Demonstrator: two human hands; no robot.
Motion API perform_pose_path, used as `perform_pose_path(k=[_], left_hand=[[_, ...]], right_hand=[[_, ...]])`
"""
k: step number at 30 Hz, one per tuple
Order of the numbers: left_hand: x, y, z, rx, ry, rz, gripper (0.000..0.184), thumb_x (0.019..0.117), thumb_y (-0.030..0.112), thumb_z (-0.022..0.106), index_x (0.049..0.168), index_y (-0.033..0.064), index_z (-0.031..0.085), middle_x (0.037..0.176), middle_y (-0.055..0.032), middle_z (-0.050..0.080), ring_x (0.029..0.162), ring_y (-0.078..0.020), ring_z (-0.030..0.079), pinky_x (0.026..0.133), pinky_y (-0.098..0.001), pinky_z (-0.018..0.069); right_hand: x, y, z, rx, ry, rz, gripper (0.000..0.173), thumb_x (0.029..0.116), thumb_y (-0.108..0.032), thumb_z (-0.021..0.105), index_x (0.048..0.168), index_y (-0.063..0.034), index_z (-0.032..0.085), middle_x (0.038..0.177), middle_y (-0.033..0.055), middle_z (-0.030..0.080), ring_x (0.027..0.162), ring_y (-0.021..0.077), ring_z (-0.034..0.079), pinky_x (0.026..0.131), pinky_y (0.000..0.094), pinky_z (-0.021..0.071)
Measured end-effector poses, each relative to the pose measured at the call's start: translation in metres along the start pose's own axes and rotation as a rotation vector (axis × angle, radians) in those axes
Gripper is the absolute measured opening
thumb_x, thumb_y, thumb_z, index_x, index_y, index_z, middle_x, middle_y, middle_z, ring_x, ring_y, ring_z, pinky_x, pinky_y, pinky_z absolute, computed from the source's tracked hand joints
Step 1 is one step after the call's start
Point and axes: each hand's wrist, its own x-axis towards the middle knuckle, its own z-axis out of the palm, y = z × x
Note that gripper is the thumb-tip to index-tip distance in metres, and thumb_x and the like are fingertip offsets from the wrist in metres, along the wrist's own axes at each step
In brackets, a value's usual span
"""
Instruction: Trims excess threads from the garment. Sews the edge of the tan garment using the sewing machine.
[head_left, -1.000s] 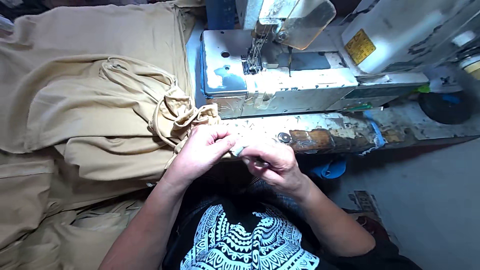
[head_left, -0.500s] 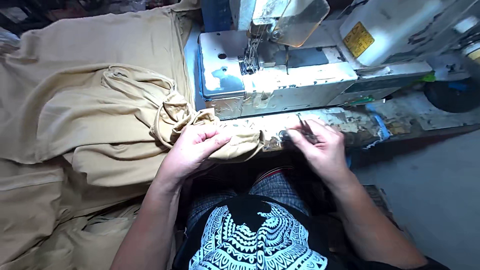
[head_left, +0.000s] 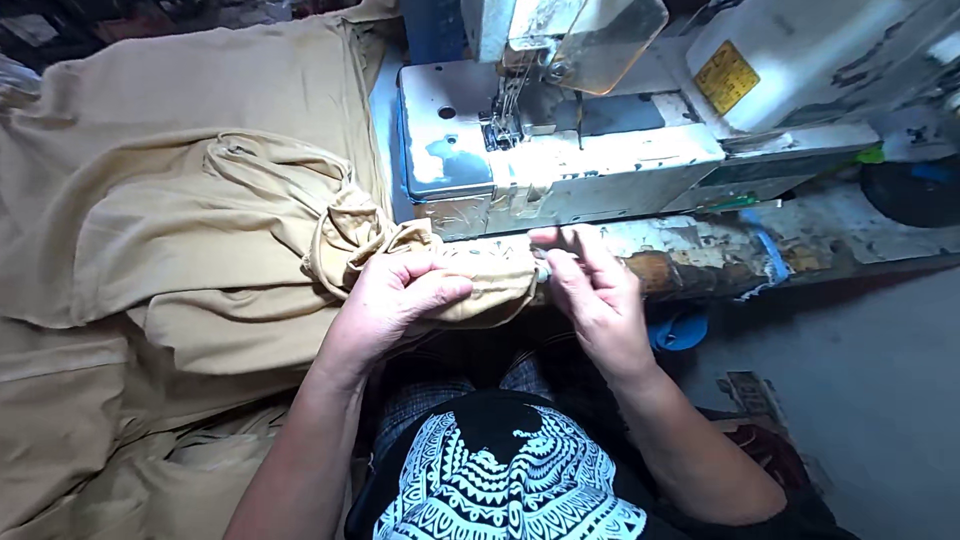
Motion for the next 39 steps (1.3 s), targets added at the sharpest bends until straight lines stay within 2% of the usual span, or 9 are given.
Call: perform_pose_path(k=[3,5,6,9,11,13,24,31,39], left_hand=[[-0.001,0.001,0.004,0.013,0.048,-0.008,0.011,0.0955,0.012,0.067,0.089,0.0085,0.076,0.074,0.0025,0.07,0.062,-0.0017,0.063,0.055,-0.0158,0.0517],[0.001,0.002,0.006,0.008,0.061,-0.017,0.014,0.0971,0.012,0.065,0.088,0.0084,0.075,0.073,0.0031,0.068,0.061,-0.0014,0.061,0.054,-0.0156,0.0512],[0.002,0.003,0.007,0.0,0.063,-0.023,0.016,0.0979,0.012,0.064,0.088,0.0081,0.075,0.072,0.0029,0.068,0.06,-0.0014,0.062,0.054,-0.0159,0.0513],[0.002,0.005,0.01,-0.007,0.06,-0.023,0.018,0.0991,0.013,0.062,0.088,0.0078,0.075,0.071,0.0021,0.068,0.059,-0.0022,0.061,0.053,-0.0166,0.051],[0.002,0.004,0.011,-0.021,0.057,-0.017,0.017,0.0991,0.013,0.063,0.089,0.0071,0.075,0.071,0.0012,0.068,0.059,-0.0025,0.061,0.053,-0.0167,0.0511],[0.002,0.004,0.011,-0.04,0.06,-0.017,0.016,0.0982,0.012,0.064,0.09,0.0065,0.076,0.072,0.0007,0.069,0.06,-0.0027,0.062,0.054,-0.0172,0.052],[0.001,0.003,0.011,-0.075,0.064,-0.007,0.013,0.0969,0.008,0.065,0.091,0.0057,0.077,0.076,-0.0004,0.072,0.064,-0.0031,0.065,0.058,-0.0176,0.0548],[0.002,0.005,0.012,-0.062,0.048,-0.007,0.014,0.0972,0.009,0.064,0.089,0.0058,0.076,0.072,0.0017,0.071,0.061,-0.0012,0.063,0.056,-0.0158,0.053],[0.002,0.004,0.012,-0.015,0.018,0.002,0.018,0.0983,0.012,0.063,0.083,0.0079,0.073,0.066,0.0027,0.066,0.055,-0.0008,0.058,0.049,-0.0149,0.0468]], right_hand=[[-0.02,-0.01,0.003,0.134,-0.058,0.014,0.032,0.1108,-0.028,0.044,0.132,-0.0163,0.064,0.09,-0.0102,0.064,0.062,-0.0064,0.049,0.055,0.0121,0.0435],[-0.029,-0.012,0.007,0.33,-0.263,0.173,0.046,0.1083,-0.052,0.036,0.126,-0.0222,0.067,0.095,-0.0171,0.065,0.066,-0.013,0.046,0.057,0.0072,0.0388],[-0.03,-0.012,0.011,0.414,-0.324,0.272,0.053,0.107,-0.057,0.035,0.121,-0.0196,0.07,0.089,-0.0168,0.063,0.063,-0.0125,0.044,0.053,0.0073,0.0353],[-0.022,-0.005,0.021,0.639,-0.366,0.521,0.049,0.1086,-0.047,0.041,0.114,-0.0115,0.074,0.071,-0.0117,0.055,0.053,-0.0079,0.04,0.047,0.0096,0.0322],[-0.018,-0.001,0.023,0.771,-0.341,0.61,0.039,0.1094,-0.035,0.045,0.114,-0.0082,0.072,0.073,-0.0063,0.058,0.051,-0.0057,0.043,0.047,0.0096,0.0355],[-0.016,0.0,0.025,0.828,-0.314,0.645,0.036,0.1093,-0.031,0.045,0.113,-0.0074,0.072,0.074,-0.004,0.06,0.05,-0.0054,0.043,0.046,0.0095,0.0364],[-0.018,0.001,0.027,0.876,-0.284,0.65,0.035,0.1089,-0.029,0.046,0.109,-0.0063,0.071,0.075,-0.003,0.061,0.05,-0.0052,0.044,0.046,0.0094,0.0373],[-0.017,0.0,0.027,0.843,-0.301,0.616,0.033,0.1078,-0.029,0.048,0.107,-0.0068,0.072,0.076,-0.0038,0.063,0.051,-0.0057,0.045,0.047,0.0093,0.0379],[-0.014,0.009,0.024,0.775,-0.332,0.507,0.026,0.103,-0.027,0.059,0.103,-0.0079,0.076,0.075,-0.0044,0.064,0.052,-0.0068,0.043,0.047,0.0098,0.0338]])
